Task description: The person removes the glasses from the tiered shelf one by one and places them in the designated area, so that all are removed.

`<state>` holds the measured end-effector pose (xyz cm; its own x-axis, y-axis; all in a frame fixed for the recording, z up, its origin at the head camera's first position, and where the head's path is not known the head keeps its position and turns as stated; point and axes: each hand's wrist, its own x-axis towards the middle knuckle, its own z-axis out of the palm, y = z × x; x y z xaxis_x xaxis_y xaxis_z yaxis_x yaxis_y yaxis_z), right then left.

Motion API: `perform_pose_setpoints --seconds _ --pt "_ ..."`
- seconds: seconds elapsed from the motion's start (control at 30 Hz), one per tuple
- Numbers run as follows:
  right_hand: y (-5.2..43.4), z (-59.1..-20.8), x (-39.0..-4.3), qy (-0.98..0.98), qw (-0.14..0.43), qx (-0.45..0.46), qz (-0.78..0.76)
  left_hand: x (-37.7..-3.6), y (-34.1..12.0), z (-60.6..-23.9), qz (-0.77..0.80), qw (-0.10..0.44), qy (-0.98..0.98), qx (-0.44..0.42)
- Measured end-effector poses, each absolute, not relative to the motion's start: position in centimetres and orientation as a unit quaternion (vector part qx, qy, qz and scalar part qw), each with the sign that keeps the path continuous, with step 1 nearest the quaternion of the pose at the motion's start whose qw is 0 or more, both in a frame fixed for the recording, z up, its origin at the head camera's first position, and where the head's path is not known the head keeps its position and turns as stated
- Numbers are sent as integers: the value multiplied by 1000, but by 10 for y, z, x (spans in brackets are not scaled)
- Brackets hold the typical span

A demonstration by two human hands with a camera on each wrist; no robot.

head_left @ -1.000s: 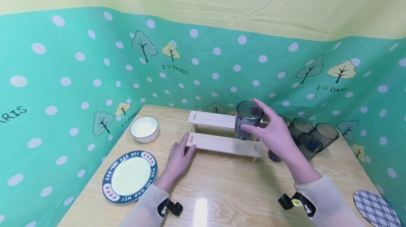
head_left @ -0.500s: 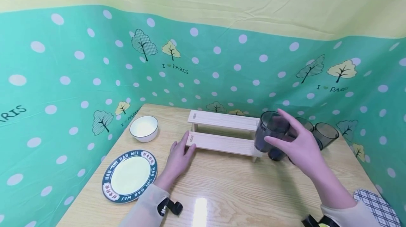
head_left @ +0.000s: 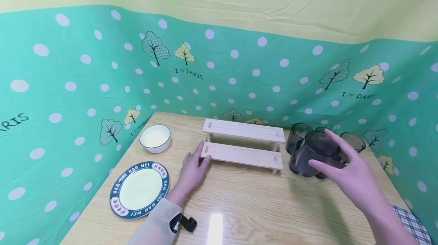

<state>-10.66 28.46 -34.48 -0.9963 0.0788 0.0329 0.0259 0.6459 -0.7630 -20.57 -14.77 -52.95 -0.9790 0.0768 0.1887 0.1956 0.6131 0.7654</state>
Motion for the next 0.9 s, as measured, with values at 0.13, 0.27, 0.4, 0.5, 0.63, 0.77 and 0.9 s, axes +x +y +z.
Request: perform_pose_setpoints --seconds 0.13,0.27,0.4,0.5,0.63,0.77,0.9 --pt "296 -346 -100 -906 23 -49 419 -205 -147 -529 -433 66 -896 -76" --pt "309 -346 -94 -911 23 -76 404 -206 -147 -529 -434 66 -895 -77" --pt "319 -347 -89 -910 28 -91 404 -206 -148 -529 -432 67 -896 -77" --pt "327 -349 -86 -910 36 -102 399 -206 -147 -529 -432 68 -896 -76" --pt "340 -351 -84 -911 36 -133 389 -206 -147 -529 -432 67 -896 -75" --pt "353 -357 -82 -907 44 -146 392 -206 -148 -529 -432 67 -896 -76" --pt "360 -362 -81 -905 57 -153 393 -206 -148 -530 -431 66 -897 -76"
